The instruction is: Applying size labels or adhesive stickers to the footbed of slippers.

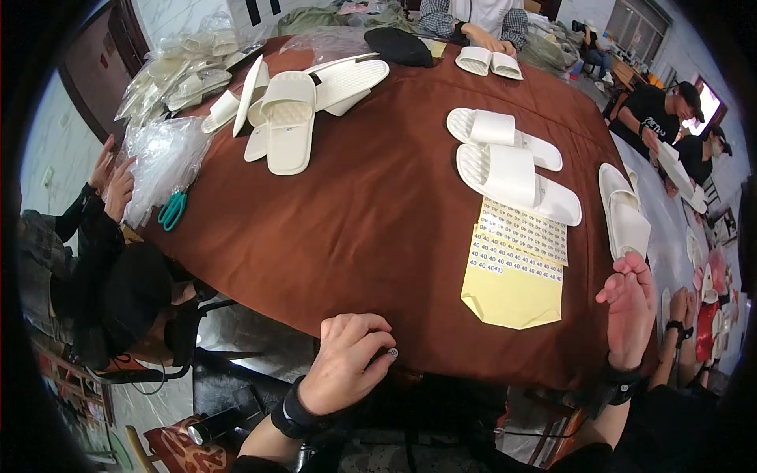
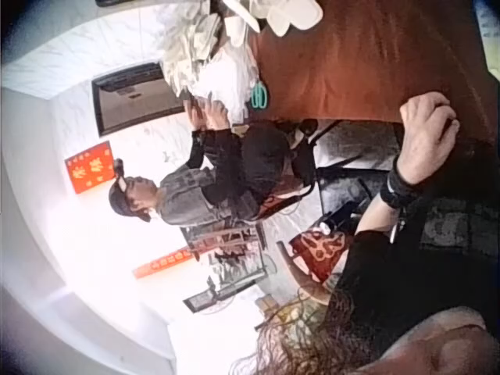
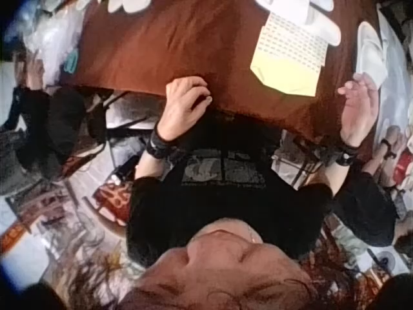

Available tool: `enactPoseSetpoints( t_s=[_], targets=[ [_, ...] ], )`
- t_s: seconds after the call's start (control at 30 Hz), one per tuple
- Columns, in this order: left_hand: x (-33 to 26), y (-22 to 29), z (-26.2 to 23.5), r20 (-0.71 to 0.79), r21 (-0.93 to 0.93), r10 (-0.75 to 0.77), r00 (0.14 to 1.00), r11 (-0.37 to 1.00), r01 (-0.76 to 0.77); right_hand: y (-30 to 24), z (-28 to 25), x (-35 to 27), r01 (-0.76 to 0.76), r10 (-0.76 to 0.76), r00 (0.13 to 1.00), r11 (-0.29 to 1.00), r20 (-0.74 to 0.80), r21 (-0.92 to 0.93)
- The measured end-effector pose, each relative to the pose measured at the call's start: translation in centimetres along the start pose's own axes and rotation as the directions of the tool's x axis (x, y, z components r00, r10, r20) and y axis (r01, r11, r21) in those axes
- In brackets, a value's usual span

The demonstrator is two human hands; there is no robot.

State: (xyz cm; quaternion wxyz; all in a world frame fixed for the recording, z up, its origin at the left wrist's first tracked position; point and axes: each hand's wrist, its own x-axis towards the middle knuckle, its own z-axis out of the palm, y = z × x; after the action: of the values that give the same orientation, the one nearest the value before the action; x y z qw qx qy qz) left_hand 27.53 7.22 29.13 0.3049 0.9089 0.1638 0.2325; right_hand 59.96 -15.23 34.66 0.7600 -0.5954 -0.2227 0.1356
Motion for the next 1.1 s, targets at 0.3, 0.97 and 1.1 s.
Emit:
enactPoseSetpoints(
  t_s=[0.3, 0.97, 1.1],
  targets=[
    [0.0, 0.2, 0.6, -0.045, 0.021, -0.004, 0.999, 1.0, 0.005, -2.2, 3.9, -2.0, 0.091, -0.08, 0.969, 0.995, 0.235, -0.036],
    [-0.3, 0.3, 1.0, -0.106, 0.055, 0.036, 0.994, 0.998, -0.03, -4.4, 8.0, -3.3, 0.181, -0.175, 0.889, 0.983, 0.422, 0.028],
    [-0.3, 0.5, 1.1, -0.107, 0.071, 0.027, 0.994, 0.997, -0.019, -4.8, 9.1, -3.4, 0.168, -0.176, 0.875, 0.984, 0.451, 0.059]
  ],
)
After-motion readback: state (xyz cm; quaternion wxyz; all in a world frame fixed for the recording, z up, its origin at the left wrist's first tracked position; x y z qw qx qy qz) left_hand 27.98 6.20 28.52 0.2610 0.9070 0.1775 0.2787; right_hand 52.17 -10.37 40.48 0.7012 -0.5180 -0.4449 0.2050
